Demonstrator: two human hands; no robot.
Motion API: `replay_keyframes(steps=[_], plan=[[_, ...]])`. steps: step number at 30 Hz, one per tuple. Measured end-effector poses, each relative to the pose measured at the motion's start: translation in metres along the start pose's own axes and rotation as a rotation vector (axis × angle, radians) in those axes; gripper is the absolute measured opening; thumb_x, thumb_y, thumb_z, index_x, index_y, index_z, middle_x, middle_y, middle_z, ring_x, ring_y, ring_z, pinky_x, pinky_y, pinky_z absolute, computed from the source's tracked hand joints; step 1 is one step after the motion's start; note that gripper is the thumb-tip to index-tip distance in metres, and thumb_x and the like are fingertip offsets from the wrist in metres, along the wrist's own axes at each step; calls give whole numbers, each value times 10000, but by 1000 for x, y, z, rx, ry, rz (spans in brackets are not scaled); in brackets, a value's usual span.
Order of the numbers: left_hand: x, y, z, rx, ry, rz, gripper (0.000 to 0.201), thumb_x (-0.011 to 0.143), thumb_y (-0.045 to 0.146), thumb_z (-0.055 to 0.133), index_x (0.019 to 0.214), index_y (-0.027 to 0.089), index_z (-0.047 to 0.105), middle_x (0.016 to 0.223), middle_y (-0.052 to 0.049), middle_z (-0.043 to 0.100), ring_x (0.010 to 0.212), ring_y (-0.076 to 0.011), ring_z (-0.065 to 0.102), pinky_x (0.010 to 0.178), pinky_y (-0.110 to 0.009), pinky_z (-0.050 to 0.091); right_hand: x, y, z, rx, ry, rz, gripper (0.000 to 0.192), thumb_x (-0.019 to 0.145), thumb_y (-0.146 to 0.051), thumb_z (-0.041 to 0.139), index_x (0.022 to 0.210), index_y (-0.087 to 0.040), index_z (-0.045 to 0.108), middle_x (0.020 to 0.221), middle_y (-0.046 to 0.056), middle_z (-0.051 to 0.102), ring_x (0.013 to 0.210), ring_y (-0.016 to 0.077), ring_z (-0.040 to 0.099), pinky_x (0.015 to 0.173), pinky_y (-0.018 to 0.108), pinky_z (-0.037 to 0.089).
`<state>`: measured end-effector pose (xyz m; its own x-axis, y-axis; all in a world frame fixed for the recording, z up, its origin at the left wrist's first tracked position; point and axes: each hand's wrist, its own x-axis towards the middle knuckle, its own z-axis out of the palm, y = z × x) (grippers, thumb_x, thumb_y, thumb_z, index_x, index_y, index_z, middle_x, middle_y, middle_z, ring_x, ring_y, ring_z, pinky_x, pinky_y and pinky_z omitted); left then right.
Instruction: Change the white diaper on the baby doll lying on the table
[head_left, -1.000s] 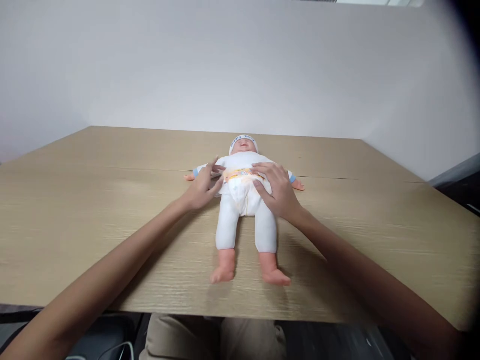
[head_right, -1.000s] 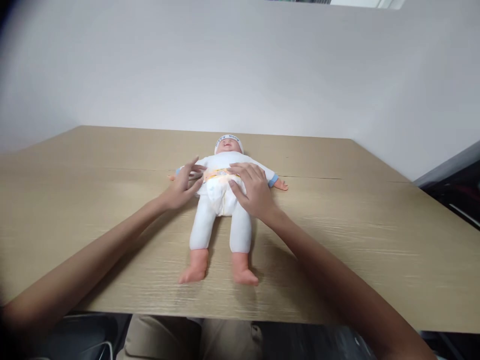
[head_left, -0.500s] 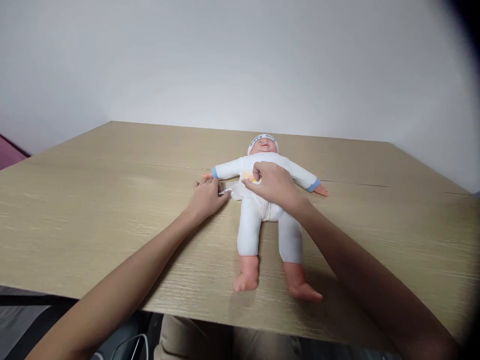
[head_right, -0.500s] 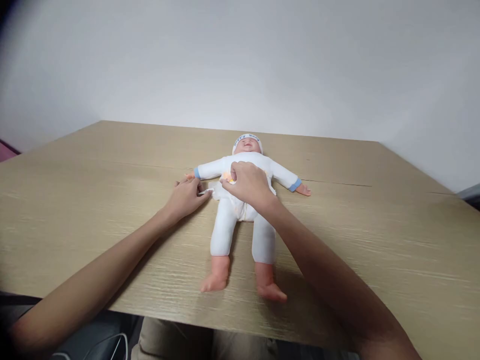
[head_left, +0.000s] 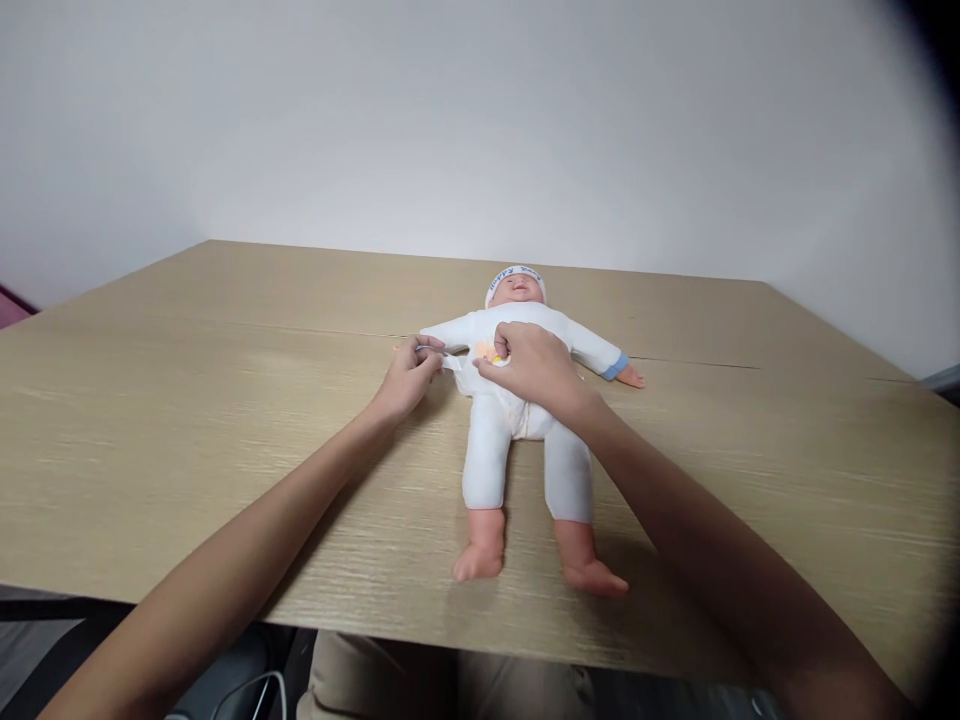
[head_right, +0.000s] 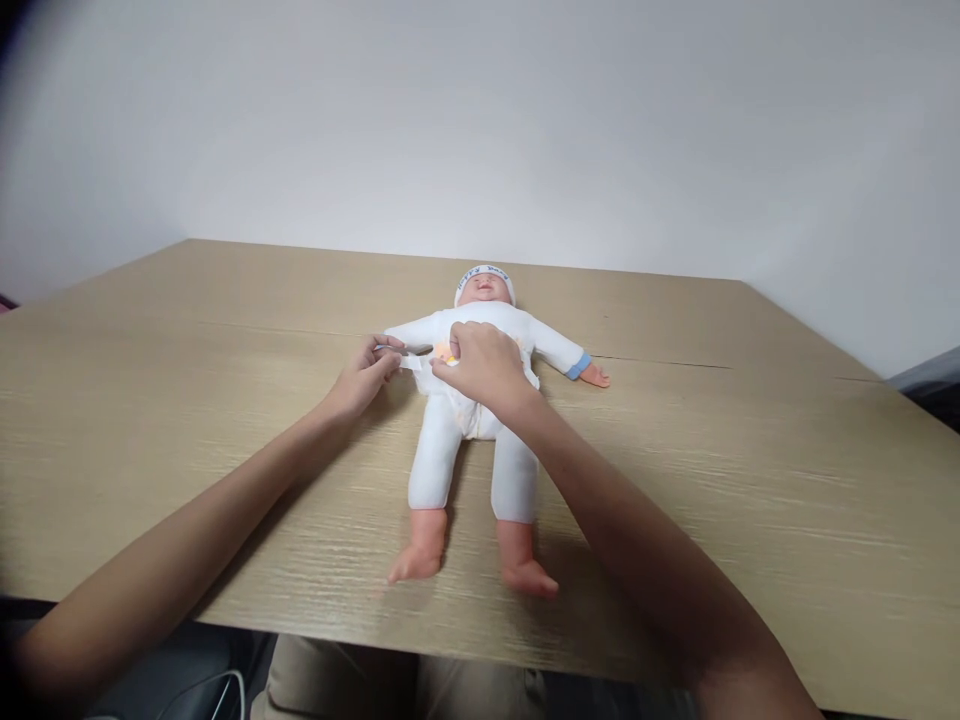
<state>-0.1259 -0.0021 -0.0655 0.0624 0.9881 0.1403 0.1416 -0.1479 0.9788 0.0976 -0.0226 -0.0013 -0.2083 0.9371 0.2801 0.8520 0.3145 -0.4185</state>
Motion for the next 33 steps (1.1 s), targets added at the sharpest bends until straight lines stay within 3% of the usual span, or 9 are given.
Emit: replay_keyframes(steps=[3, 9, 12, 14, 17, 21, 27, 31, 33], plan=[[-1, 6, 7, -128, 19, 32, 235, 903, 275, 641, 1124, 207, 600, 710, 31, 548, 704, -140, 511, 711, -281, 381, 1, 0, 1, 0, 5, -12, 343, 914, -402, 775, 837, -166, 538, 920, 52, 677, 735, 139, 412, 708, 332, 191], [-5, 3, 8, -117, -23, 142, 230, 935, 341, 690, 1114, 211, 628, 756, 14, 563, 729, -137, 522, 712, -283, 387, 1, 4, 3, 26, 39, -34, 337, 931, -438, 784, 915, -175, 574, 932, 36, 680, 775, 151, 475, 714, 330, 220], [-3, -3, 4, -105, -11, 148, 225, 942, 348, 688, 1114, 212, 635, 762, 9, 577, 724, -136, 517, 705, -280, 386, 1, 8, -1, 107, 64, -230, 249, 989, -401, 733, 1019, -182, 619, 998, 36, 690, 901, 172, 561, 786, 325, 336], [-2, -7, 2, -107, 9, 145, 224, 939, 340, 687, 1112, 207, 636, 760, 12, 577, 711, -130, 508, 696, -275, 388, 1, 11, -5, 135, 40, -402, 199, 1033, -372, 686, 1093, -183, 659, 1101, 50, 711, 1046, 193, 601, 935, 340, 408], [-2, -11, 2, -138, 49, 123, 219, 927, 329, 678, 1093, 197, 623, 741, 24, 555, 678, -120, 495, 663, -266, 374, 1, 14, -9, 86, -86, -522, 214, 1078, -392, 643, 1140, -203, 723, 1225, 55, 730, 1237, 228, 600, 1151, 395, 388], [-5, -6, 6, -192, 78, 87, 198, 928, 306, 659, 1087, 204, 599, 699, 45, 514, 637, -114, 459, 643, -263, 358, 0, 15, -6, -21, -208, -557, 308, 1117, -423, 568, 1106, -199, 779, 1211, 67, 754, 1265, 239, 608, 1278, 450, 329], [-3, 13, 12, -299, 117, -11, 165, 952, 207, 648, 1107, 193, 591, 690, 40, 560, 647, -114, 500, 680, -263, 402, 0, 12, 1, -100, -169, -524, 368, 1105, -481, 588, 1080, -184, 804, 1205, 96, 758, 1258, 265, 590, 1244, 478, 353], [2, 19, 17, -317, 71, 30, 160, 958, 166, 663, 1107, 172, 603, 688, 49, 557, 652, -100, 530, 674, -249, 408, 0, 13, 6, -131, -144, -515, 376, 1109, -478, 583, 1082, -175, 804, 1196, 94, 746, 1276, 262, 586, 1281, 489, 327], [4, 20, 22, -308, 32, 68, 145, 979, 181, 661, 1114, 175, 609, 695, 54, 544, 675, -96, 558, 678, -237, 421, -2, 14, 10, -136, -84, -519, 329, 1099, -450, 604, 1084, -188, 802, 1288, 86, 720, 1334, 266, 567, 1294, 492, 305]])
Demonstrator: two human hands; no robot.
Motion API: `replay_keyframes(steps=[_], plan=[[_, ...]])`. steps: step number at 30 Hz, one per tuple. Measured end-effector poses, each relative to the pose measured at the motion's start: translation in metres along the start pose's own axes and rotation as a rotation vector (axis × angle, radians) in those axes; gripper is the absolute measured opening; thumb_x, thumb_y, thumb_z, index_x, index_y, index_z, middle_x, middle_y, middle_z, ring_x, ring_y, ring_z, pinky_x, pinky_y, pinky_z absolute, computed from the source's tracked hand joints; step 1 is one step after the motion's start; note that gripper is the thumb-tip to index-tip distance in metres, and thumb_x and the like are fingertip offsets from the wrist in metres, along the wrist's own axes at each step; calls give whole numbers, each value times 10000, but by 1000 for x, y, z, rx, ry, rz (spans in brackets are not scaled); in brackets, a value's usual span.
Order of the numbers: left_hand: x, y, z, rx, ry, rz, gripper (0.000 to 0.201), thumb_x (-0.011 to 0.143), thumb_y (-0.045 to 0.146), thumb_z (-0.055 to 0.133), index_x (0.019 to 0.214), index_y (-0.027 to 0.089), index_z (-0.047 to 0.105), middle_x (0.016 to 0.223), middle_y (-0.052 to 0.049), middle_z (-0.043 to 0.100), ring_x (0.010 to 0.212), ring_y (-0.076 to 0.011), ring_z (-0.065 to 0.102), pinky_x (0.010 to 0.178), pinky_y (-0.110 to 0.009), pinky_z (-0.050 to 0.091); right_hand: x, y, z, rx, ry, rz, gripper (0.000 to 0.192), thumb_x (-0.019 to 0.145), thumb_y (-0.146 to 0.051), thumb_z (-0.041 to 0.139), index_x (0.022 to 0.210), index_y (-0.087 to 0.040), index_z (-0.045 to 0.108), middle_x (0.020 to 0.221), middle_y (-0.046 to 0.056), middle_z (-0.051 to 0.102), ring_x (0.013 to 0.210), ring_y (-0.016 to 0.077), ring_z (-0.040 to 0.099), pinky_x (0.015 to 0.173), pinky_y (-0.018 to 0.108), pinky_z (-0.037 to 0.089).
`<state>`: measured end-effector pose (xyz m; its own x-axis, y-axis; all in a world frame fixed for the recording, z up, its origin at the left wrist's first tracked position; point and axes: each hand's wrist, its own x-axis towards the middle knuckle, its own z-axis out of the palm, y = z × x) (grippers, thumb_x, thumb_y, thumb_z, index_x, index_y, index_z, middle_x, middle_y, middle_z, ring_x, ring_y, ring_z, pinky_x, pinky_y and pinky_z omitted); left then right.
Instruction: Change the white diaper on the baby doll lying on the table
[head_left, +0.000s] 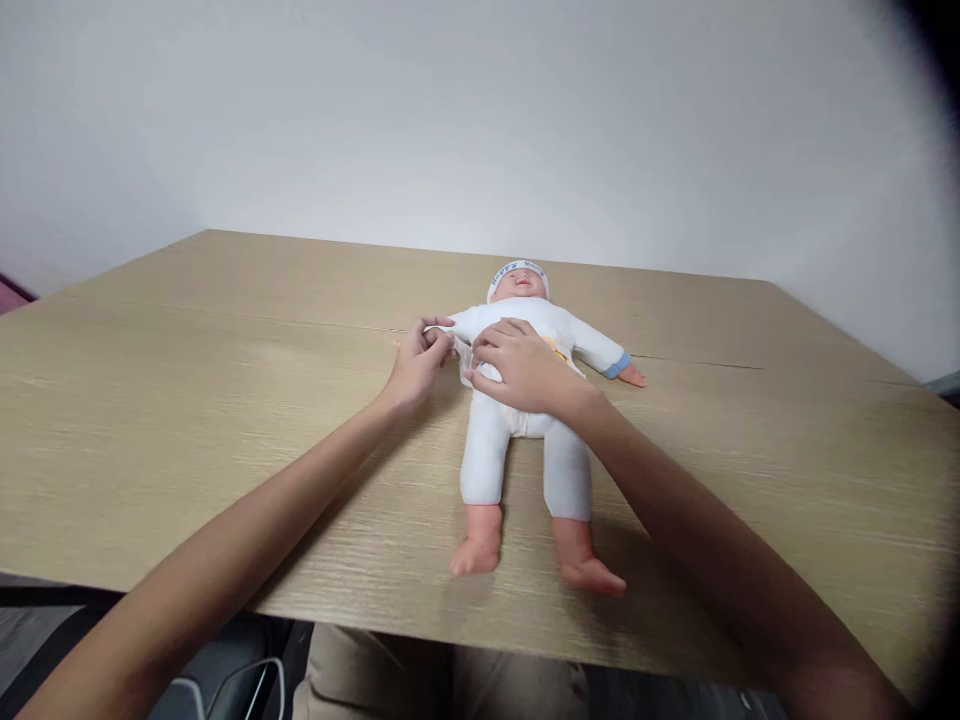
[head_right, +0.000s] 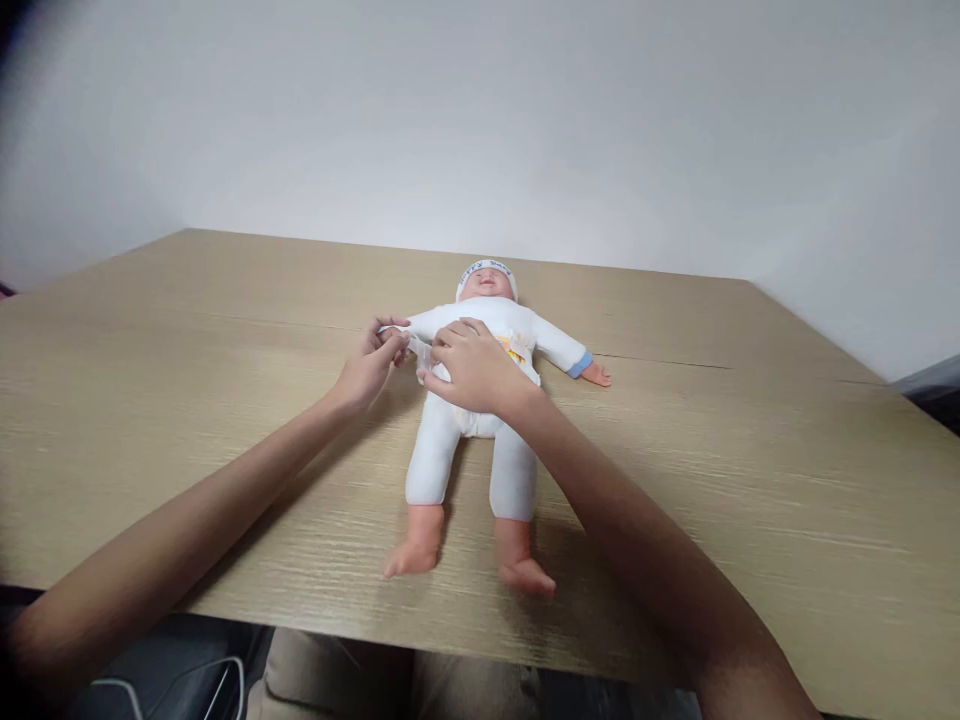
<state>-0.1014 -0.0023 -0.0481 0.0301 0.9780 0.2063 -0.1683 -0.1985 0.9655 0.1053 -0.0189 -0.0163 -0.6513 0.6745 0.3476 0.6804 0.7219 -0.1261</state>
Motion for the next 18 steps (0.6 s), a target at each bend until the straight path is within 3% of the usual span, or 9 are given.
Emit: replay_keyframes(steps=[3, 6, 10, 18], plan=[[2, 1, 9, 39, -65, 51, 156, 999, 204, 651, 1148, 176, 614, 736, 51, 554, 686, -87, 557, 679, -228, 433, -4, -3, 5, -62, 225, 114, 259, 1064, -417, 653, 1108, -195, 778, 1426, 96, 655, 1387, 300, 530, 1204, 488, 347], [3, 3, 19, 85, -102, 74, 190, 1005, 198, 620, 1192, 169, 608, 757, 52, 537, 667, -84, 517, 656, -232, 424, -8, -6, 8, -113, 411, 341, 272, 1025, -420, 685, 1123, -167, 700, 1234, 115, 678, 1175, 280, 582, 1001, 422, 404], [5, 4, 31, 137, -123, 115, 201, 1013, 199, 594, 1211, 165, 616, 763, 53, 489, 682, -86, 510, 667, -236, 420, -9, -6, 8, -51, 366, 432, 265, 978, -412, 705, 997, -177, 586, 1003, 59, 657, 953, 218, 560, 845, 367, 365], [7, -3, 41, 166, -326, 176, 315, 1060, 397, 645, 1281, 179, 593, 876, 10, 554, 812, -119, 539, 779, -266, 444, -7, -4, 1, -26, 251, 414, 232, 919, -347, 750, 914, -179, 590, 1036, 52, 656, 1011, 221, 546, 883, 366, 335]])
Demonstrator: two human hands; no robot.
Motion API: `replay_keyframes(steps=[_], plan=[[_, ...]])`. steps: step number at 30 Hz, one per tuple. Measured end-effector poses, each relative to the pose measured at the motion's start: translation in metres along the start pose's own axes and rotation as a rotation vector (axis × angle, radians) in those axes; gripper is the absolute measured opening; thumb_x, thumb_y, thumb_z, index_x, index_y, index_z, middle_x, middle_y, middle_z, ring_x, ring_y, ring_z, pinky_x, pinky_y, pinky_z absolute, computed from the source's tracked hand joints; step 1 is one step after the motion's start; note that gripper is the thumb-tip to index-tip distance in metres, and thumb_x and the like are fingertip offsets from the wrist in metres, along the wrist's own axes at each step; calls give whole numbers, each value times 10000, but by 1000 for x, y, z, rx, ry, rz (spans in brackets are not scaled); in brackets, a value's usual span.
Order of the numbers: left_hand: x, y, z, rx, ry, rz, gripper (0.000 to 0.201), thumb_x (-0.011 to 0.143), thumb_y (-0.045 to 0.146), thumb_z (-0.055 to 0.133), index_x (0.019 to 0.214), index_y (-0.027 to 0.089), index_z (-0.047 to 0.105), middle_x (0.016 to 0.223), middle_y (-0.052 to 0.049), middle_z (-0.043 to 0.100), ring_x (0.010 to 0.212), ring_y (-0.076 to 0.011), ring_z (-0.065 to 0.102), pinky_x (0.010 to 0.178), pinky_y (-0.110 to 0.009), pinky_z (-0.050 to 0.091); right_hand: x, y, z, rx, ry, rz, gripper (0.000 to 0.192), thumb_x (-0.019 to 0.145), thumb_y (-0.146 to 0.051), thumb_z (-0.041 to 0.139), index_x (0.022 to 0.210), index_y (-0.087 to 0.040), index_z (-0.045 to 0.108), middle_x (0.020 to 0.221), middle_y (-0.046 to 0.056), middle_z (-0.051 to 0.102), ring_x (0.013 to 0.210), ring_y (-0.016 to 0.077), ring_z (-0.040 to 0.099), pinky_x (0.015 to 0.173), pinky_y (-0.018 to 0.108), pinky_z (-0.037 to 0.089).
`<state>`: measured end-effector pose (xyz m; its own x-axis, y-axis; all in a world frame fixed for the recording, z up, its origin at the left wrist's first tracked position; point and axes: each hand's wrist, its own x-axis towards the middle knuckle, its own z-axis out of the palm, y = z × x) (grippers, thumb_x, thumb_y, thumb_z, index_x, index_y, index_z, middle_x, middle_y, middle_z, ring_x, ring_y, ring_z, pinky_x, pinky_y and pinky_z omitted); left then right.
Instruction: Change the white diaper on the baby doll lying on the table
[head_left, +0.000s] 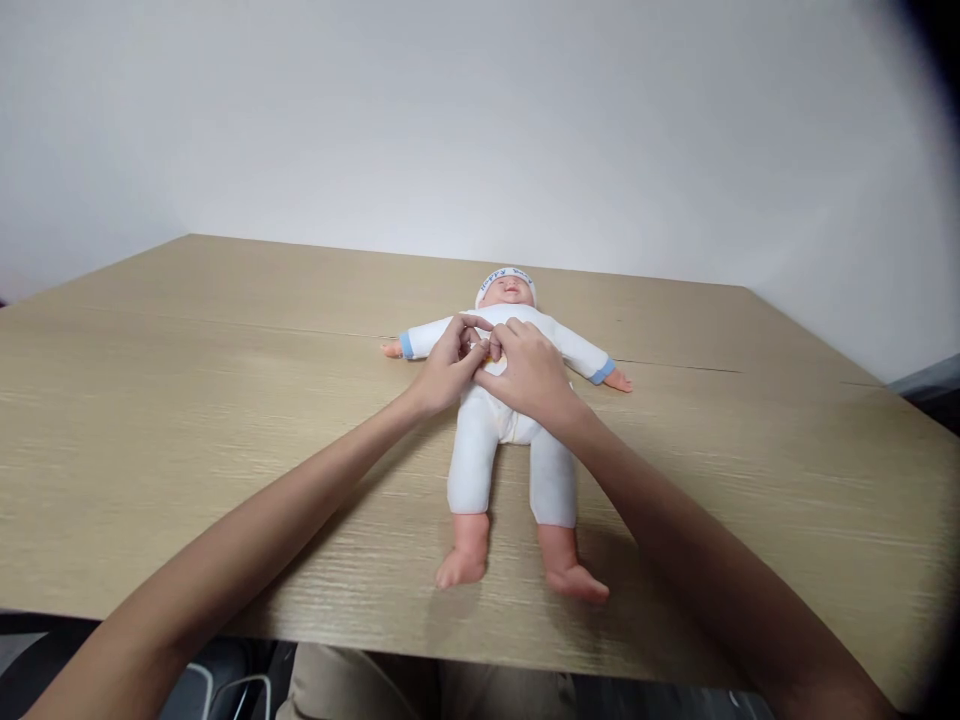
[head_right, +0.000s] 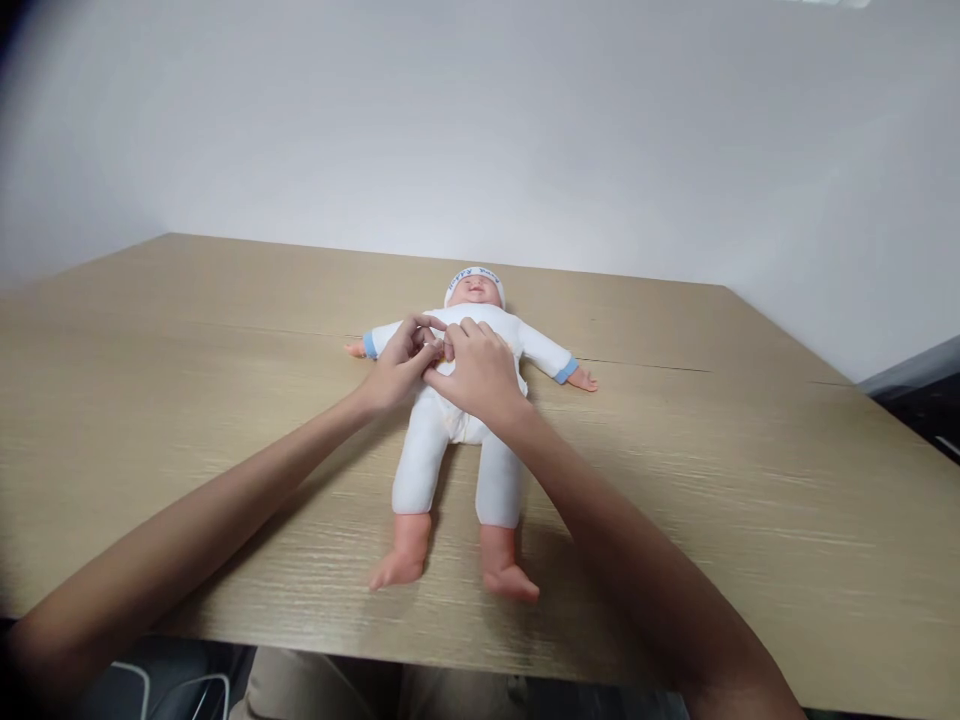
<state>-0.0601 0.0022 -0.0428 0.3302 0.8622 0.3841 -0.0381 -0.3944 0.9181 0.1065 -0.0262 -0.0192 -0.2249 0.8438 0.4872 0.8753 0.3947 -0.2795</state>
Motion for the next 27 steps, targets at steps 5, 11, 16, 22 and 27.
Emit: replay_keyframes(steps=[5, 11, 16, 22, 27], plan=[[0, -6, -6, -73, -81, 80, 399, 1109, 496, 571, 1381, 206, 549, 966, -21, 556, 891, -145, 546, 867, -300, 479, 2, 4, 2, 27, -15, 29, 289, 1105, -358, 553, 888, -170, 586, 1030, 65, 651, 996, 214, 528, 852, 360, 299], [-7, -23, -18, 131, -79, 202, 527, 1033, 501, 727, 1427, 259, 474, 1432, -94, 531, 1008, -136, 546, 903, -303, 505, 7, 9, 1, 66, -46, 55, 308, 1132, -338, 518, 893, -157, 593, 1038, 72, 647, 947, 192, 496, 801, 343, 250], [-13, -36, -22, 177, -74, 172, 557, 1000, 517, 774, 1409, 228, 530, 1396, -105, 578, 1033, -145, 541, 899, -303, 498, 10, 6, -6, 172, -110, 143, 346, 1116, -359, 571, 838, -155, 543, 954, 36, 605, 883, 152, 465, 794, 315, 268], [-13, -40, -23, 125, -33, 176, 572, 955, 500, 837, 1379, 238, 556, 1438, -107, 593, 1006, -129, 572, 888, -293, 506, 10, 7, -9, 226, -89, 154, 328, 1058, -338, 645, 808, -153, 540, 906, 26, 594, 834, 135, 457, 771, 309, 265], [-14, -36, -22, 133, -19, 196, 538, 960, 473, 835, 1361, 229, 573, 1430, -109, 627, 995, -126, 589, 910, -299, 506, 7, 10, -5, 270, -44, 154, 237, 1004, -284, 683, 842, -159, 563, 919, 22, 612, 844, 132, 497, 784, 299, 308]])
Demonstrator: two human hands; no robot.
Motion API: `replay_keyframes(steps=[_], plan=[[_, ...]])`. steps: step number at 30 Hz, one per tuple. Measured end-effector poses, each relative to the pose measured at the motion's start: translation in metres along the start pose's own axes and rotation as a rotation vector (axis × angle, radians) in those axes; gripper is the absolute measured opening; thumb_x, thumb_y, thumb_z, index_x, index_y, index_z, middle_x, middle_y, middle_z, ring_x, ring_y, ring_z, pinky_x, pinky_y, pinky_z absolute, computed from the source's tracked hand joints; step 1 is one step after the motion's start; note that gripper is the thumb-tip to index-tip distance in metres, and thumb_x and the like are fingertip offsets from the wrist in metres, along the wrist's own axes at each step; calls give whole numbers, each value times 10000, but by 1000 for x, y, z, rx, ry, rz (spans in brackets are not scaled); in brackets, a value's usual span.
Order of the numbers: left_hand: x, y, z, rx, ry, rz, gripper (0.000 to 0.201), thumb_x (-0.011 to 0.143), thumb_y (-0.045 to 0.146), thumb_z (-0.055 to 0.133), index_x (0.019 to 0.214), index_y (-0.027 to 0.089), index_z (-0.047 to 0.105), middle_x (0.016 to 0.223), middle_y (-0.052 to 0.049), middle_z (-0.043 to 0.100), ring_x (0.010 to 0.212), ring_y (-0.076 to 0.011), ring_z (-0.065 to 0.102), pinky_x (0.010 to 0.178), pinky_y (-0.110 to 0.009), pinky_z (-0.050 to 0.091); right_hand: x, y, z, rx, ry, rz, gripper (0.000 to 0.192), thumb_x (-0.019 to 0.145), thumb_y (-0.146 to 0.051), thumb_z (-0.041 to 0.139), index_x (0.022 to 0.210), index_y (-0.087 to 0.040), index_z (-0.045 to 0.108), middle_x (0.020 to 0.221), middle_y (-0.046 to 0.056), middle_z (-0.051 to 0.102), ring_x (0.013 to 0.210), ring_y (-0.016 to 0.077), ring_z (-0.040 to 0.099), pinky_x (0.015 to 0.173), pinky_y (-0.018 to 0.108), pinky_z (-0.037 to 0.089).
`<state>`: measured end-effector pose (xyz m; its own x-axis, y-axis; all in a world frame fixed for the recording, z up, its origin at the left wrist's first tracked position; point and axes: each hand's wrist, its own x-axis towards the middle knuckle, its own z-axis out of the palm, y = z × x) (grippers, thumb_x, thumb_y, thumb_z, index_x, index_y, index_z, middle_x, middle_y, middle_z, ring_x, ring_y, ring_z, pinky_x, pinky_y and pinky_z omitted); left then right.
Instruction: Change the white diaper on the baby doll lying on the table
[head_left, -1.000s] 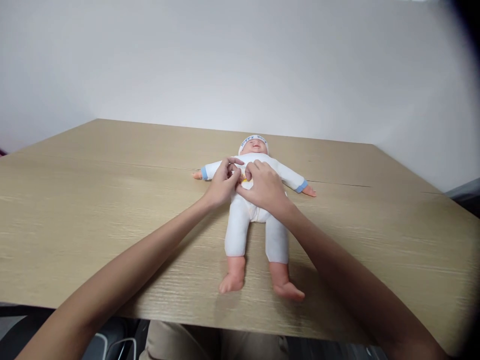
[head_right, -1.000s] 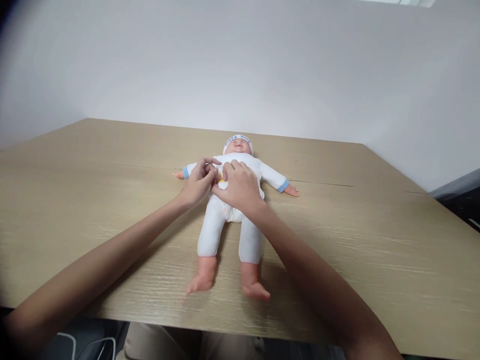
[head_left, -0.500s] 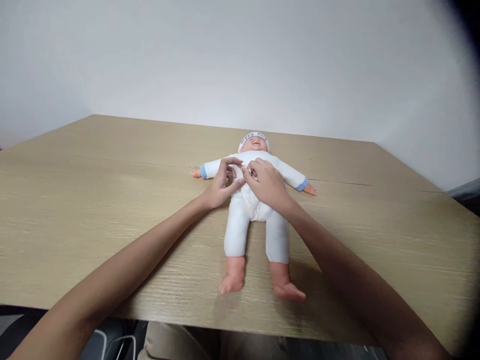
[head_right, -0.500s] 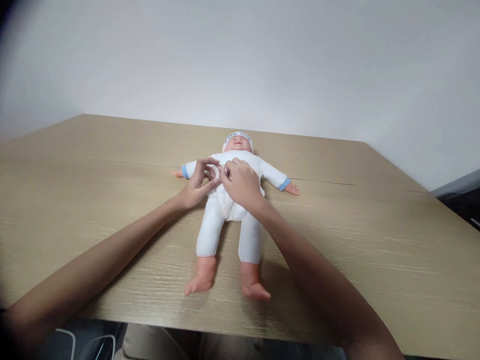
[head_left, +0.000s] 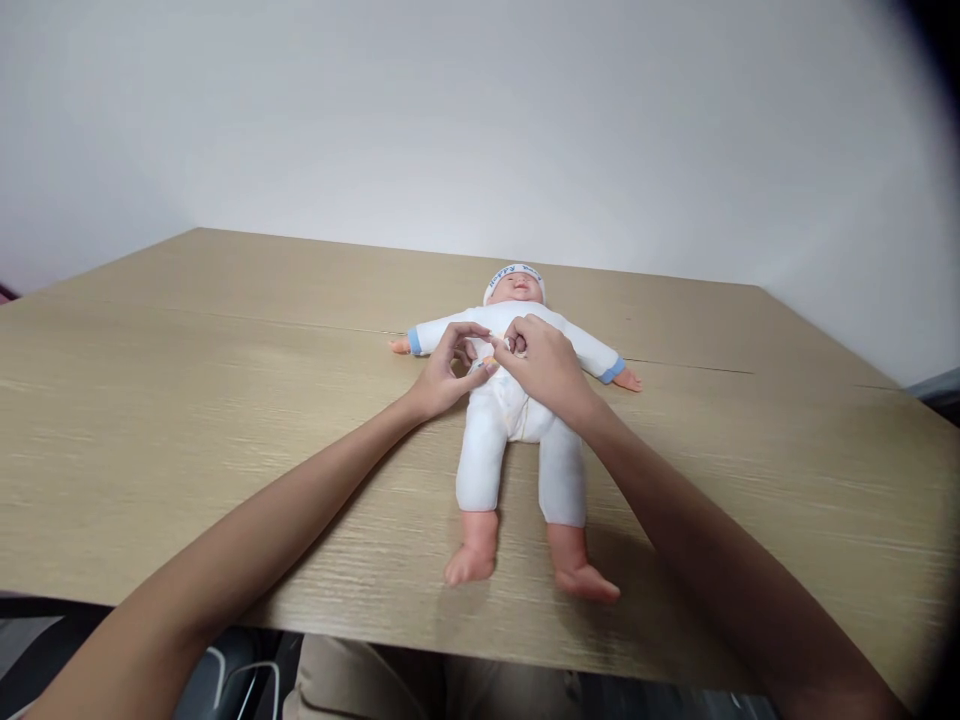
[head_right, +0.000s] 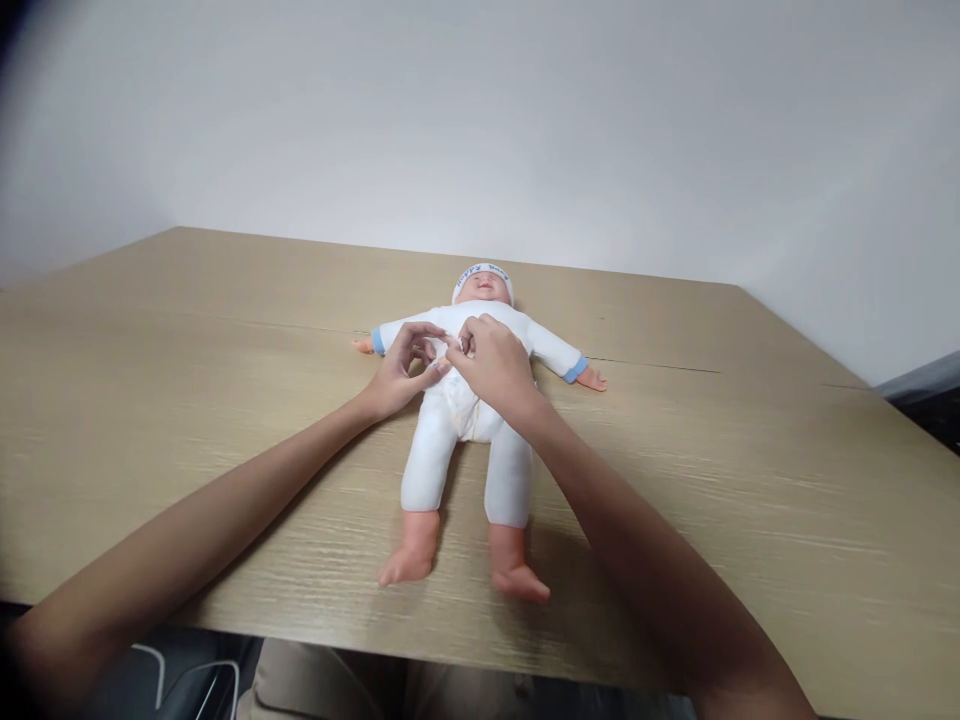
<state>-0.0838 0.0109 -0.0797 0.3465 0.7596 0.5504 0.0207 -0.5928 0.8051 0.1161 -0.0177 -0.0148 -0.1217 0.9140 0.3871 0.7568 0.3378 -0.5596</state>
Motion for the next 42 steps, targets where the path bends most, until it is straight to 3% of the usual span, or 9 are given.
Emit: replay_keyframes(steps=[4, 8, 12, 15, 18, 23, 27, 30, 42], plan=[[0, 3, 1, 13, 1, 15, 521, 972, 465, 824, 1350, 208, 573, 1388, -105, 655, 985, -122, 582, 921, -298, 492, 0, 4, 4, 85, 64, -4, 122, 958, -226, 683, 991, -173, 578, 970, 14, 650, 849, 129, 546, 791, 289, 364], [-1, 5, 0, 102, -8, 67, 484, 1003, 488, 772, 1337, 196, 577, 1373, -112, 652, 985, -137, 583, 920, -309, 496, -3, 1, -1, 118, 192, -81, 156, 952, -186, 626, 1108, -183, 614, 1099, 43, 674, 878, 133, 570, 861, 310, 453], [-5, 5, -1, 304, 19, 262, 425, 1060, 418, 666, 1409, 195, 567, 1378, -142, 637, 1046, -186, 602, 968, -371, 512, -20, -1, -20, 219, 357, -142, 172, 1009, -312, 645, 1132, -194, 622, 1195, 73, 677, 947, 144, 629, 853, 312, 557], [-8, 8, -1, 451, 22, 378, 372, 1092, 357, 580, 1429, 199, 590, 1401, -164, 660, 1246, -253, 610, 1099, -449, 500, -43, 15, -34, 275, 397, -145, 240, 1041, -404, 659, 1169, -202, 644, 1229, 84, 680, 1073, 168, 687, 926, 329, 621], [-9, 12, 0, 545, 25, 395, 380, 1112, 331, 523, 1456, 206, 625, 1455, -158, 674, 1395, -276, 585, 1203, -489, 445, -65, 46, -38, 268, 325, -157, 308, 1056, -423, 667, 1285, -217, 667, 1334, 86, 689, 1224, 195, 698, 1101, 391, 621], [-7, 15, -1, 576, -38, 421, 421, 1134, 278, 455, 1483, 229, 684, 1502, -109, 707, 1397, -245, 616, 1232, -474, 418, -80, 86, -34, 209, 130, -259, 497, 1117, -457, 585, 1574, -260, 590, 1613, 95, 591, 1543, 242, 554, 1372, 519, 429], [-5, 16, -5, 567, -110, 435, 485, 1130, 332, 466, 1573, 242, 642, 1575, -110, 677, 1429, -267, 596, 1249, -497, 406, -79, 85, -29, 172, -26, -381, 597, 1143, -463, 522, 1710, -285, 466, 1775, 72, 411, 1697, 248, 377, 1453, 541, 305], [-4, 16, -6, 562, -189, 500, 546, 1119, 387, 493, 1638, 244, 584, 1620, -124, 641, 1482, -285, 566, 1270, -508, 379, -80, 80, -28, 178, -60, -380, 638, 1152, -476, 489, 1757, -294, 403, 1815, 54, 337, 1735, 239, 307, 1475, 532, 271], [-7, 17, -6, 545, -180, 443, 514, 1130, 362, 466, 1612, 262, 617, 1604, -94, 661, 1452, -287, 580, 1262, -522, 388, -80, 75, -23, 215, -50, -372, 605, 1173, -472, 408, 1746, -275, 418, 1806, 37, 360, 1743, 216, 288, 1487, 517, 241]])
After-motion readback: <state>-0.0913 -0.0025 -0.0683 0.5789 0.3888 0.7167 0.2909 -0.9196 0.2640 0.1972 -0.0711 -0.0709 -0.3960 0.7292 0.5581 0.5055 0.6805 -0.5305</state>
